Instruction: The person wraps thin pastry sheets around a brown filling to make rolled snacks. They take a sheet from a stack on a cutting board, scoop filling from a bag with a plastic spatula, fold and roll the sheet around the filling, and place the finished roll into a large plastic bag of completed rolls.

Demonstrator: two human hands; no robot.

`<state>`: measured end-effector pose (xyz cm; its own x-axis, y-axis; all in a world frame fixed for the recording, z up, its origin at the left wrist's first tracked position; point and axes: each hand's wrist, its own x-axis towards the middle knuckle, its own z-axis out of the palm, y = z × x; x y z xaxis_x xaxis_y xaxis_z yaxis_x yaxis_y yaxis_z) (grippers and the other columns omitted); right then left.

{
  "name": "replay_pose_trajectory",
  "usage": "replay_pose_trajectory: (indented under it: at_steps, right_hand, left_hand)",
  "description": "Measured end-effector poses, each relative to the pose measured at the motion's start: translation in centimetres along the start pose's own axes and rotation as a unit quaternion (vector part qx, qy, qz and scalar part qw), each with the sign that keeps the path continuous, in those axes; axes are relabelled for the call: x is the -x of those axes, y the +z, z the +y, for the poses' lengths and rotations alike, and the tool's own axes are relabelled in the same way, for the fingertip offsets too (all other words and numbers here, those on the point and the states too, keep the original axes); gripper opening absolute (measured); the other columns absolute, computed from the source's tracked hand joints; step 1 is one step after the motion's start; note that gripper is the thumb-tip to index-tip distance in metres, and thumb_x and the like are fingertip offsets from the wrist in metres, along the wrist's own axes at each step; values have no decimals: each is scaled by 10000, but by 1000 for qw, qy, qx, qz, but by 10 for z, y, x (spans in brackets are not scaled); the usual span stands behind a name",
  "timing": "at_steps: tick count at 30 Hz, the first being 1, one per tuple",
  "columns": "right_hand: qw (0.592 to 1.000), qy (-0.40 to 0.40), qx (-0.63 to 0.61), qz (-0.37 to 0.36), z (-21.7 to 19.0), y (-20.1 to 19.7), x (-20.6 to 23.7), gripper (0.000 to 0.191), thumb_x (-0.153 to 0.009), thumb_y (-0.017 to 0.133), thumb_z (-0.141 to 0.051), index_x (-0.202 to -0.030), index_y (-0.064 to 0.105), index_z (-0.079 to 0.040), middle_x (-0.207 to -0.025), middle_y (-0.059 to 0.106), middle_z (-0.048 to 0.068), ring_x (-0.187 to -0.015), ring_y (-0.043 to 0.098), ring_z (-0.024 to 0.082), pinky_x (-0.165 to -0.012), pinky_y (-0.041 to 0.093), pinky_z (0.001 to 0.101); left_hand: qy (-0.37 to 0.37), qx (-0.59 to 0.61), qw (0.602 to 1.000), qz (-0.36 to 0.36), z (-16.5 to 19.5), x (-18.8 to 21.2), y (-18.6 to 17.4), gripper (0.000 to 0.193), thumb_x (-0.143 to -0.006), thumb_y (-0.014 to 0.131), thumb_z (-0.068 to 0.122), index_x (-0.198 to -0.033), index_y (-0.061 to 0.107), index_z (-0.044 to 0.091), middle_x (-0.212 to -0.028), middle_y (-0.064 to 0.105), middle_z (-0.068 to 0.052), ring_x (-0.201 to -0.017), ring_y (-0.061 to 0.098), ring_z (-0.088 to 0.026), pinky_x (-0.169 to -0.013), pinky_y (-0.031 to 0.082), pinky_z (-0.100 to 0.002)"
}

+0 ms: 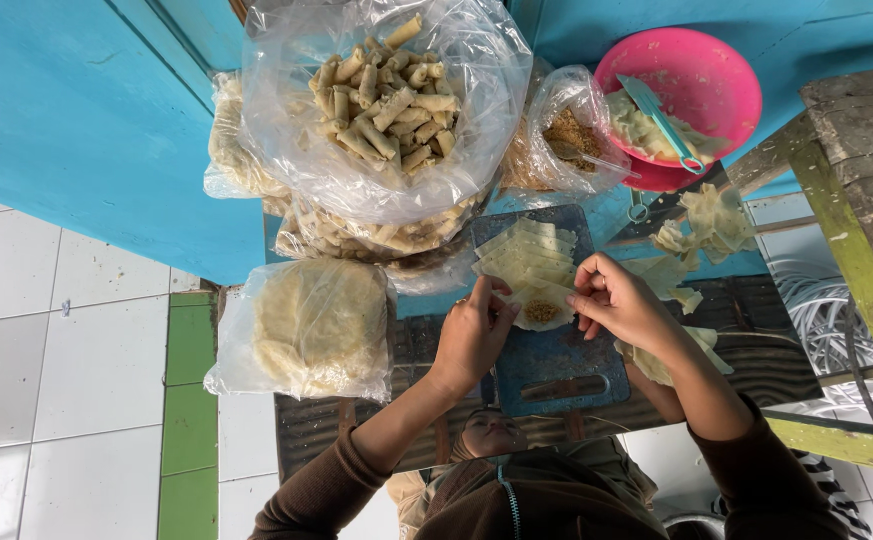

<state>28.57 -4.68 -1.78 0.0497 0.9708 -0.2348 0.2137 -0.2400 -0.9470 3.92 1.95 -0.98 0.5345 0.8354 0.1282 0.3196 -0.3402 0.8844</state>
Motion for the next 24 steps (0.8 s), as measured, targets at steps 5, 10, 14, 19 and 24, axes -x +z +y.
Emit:
replay_pose_trajectory:
  at_steps: [5, 10, 14, 19, 24]
  right_hand:
    - [989, -86, 116, 24, -3, 4, 2, 260, -893, 744, -54, -1028, 522, -43, -829, 664, 49, -740, 654, 110, -545, 532, 268]
    - [996, -50, 73, 20, -9, 8, 4, 277, -861, 733, 4, -1040, 525, -35, -896, 622, 38, -802, 679, 113, -606, 621, 288]
    - [999, -30, 11, 11, -8, 7, 6, 269, -869, 716, 35, -1043, 518, -15, -954, 569, 48, -814, 699, 129, -688, 632, 303]
    - [1000, -15, -2, -2, -2, 4, 7, 278, -864, 716, 50, -1048, 517, -12, -967, 556, 50, -830, 707, 136, -709, 646, 304]
    - [998, -48, -23, -24, -2, 3, 9, 275, -870, 721, 49, -1045, 515, 0, -981, 529, 49, -849, 675, 132, -730, 670, 322]
  left_hand:
    - [-23, 64, 998, 1, -1, -2, -1, 227, -975, 667, 123, -1136, 537, 29, -762, 700, -117, -691, 723, -255, -624, 547, -359]
    - [-29, 74, 997, -17, -1, -3, -2, 247, -968, 675, 111, -1155, 541, 21, -766, 692, -118, -663, 704, -233, -606, 541, -349]
    - [-29, 56, 997, -34, -1, -2, -4, 271, -975, 661, 93, -1191, 513, 23, -761, 673, -118, -665, 693, -240, -613, 538, -357]
    - [-43, 66, 996, -49, -2, -2, -6, 312, -967, 640, 71, -1220, 462, 32, -751, 660, -110, -661, 692, -246, -615, 544, -361]
    - [-41, 65, 996, -43, -3, -1, -5, 324, -952, 647, 61, -1213, 456, 33, -743, 665, -115, -669, 708, -264, -620, 546, -367]
